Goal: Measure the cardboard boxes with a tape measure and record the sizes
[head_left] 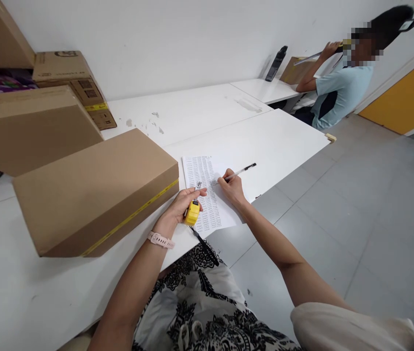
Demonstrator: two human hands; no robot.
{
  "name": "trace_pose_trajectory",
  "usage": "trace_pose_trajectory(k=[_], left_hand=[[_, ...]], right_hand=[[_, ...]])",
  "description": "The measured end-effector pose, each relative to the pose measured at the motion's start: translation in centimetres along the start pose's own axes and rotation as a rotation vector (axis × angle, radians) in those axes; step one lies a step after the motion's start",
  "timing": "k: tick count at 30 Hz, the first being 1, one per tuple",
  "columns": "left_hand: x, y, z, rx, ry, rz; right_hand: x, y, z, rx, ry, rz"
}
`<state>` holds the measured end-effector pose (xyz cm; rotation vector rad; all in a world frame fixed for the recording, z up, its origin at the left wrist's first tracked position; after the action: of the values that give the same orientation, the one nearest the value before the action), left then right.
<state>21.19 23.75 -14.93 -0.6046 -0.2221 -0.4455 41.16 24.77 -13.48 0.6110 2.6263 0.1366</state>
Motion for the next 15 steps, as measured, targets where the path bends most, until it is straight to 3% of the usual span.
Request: trace_pose_trajectory(k=[15], left_hand=[[-0.10, 0.12, -0.15, 0.008, 0.009, -0.003]], right_hand=[[-0.06, -0.04, -0.15, -0.005, -0.025, 0.001]])
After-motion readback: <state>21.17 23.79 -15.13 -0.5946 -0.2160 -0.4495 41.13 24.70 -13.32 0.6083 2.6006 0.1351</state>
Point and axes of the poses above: each hand's wrist, its own y-axis towards the middle knuckle, its own x-axis out of the palm, z = x × y, the point moved 6 cm from there along y, towards the middle knuckle, and after that the axes turned 2 degrees about z, right-handed, at the moved point
